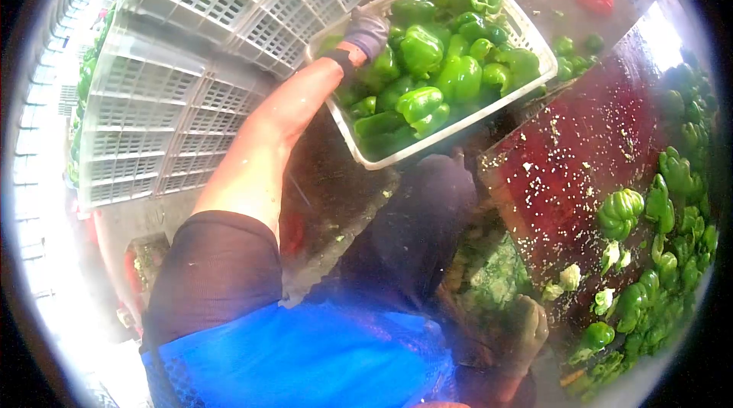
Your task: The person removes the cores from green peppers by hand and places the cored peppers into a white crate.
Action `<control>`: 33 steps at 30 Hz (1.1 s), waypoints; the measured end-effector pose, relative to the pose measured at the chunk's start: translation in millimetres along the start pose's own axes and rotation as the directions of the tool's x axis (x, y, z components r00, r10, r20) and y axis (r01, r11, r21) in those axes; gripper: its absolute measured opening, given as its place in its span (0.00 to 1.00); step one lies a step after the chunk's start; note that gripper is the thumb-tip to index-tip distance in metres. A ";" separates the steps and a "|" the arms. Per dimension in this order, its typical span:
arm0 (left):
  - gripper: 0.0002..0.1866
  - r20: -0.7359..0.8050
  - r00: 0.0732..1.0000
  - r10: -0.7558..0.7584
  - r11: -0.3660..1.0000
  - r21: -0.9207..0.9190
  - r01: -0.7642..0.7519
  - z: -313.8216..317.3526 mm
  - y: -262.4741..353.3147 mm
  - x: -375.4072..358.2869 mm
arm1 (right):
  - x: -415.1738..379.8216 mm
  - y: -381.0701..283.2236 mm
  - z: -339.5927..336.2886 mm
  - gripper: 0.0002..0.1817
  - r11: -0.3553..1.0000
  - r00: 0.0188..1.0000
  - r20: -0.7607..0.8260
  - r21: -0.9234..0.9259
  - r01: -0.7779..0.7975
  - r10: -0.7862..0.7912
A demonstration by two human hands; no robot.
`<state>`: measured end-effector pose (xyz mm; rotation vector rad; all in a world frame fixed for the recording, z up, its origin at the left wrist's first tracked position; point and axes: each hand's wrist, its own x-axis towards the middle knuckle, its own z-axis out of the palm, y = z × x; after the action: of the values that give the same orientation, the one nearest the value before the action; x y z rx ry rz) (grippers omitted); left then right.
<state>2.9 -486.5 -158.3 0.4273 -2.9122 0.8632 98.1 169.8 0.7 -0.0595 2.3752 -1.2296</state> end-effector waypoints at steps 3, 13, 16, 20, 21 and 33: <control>0.08 -0.012 0.999 -0.047 0.986 -0.163 0.044 -12.0 -15.0 1.9 | 3.4 -0.4 -1.5 0.15 0.994 0.997 0.056 -0.093 0.062 -0.057; 0.15 -0.317 0.948 -0.017 0.882 -0.451 -0.135 -74.0 -16.7 -4.0 | -3.3 19.0 -4.9 0.16 0.973 0.986 -0.014 0.165 -0.160 0.164; 0.14 -0.457 0.874 0.168 0.912 -0.263 -0.313 -80.8 -1.8 1.1 | -0.2 18.5 -10.2 0.15 0.999 0.999 0.028 -0.047 0.025 -0.024; 0.16 0.130 0.989 0.072 0.171 -0.978 0.116 -48.7 0.8 6.4 | -8.8 -38.9 -8.1 0.12 0.998 0.997 -0.071 -0.054 -0.039 0.035; 0.18 0.127 0.983 0.133 0.089 -0.989 0.116 -39.7 -5.1 8.3 | -12.1 -17.6 -12.0 0.12 0.988 0.993 -0.107 -0.154 0.022 -0.039; 0.23 0.350 0.928 0.128 0.170 -0.930 0.327 -33.3 -43.4 66.8 | -54.7 14.5 -8.9 0.21 0.816 0.966 -0.055 0.548 -0.182 0.253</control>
<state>-49.0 -519.5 -97.7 0.6201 -2.8344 -1.3659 145.7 198.6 14.6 0.4728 1.9688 -1.7747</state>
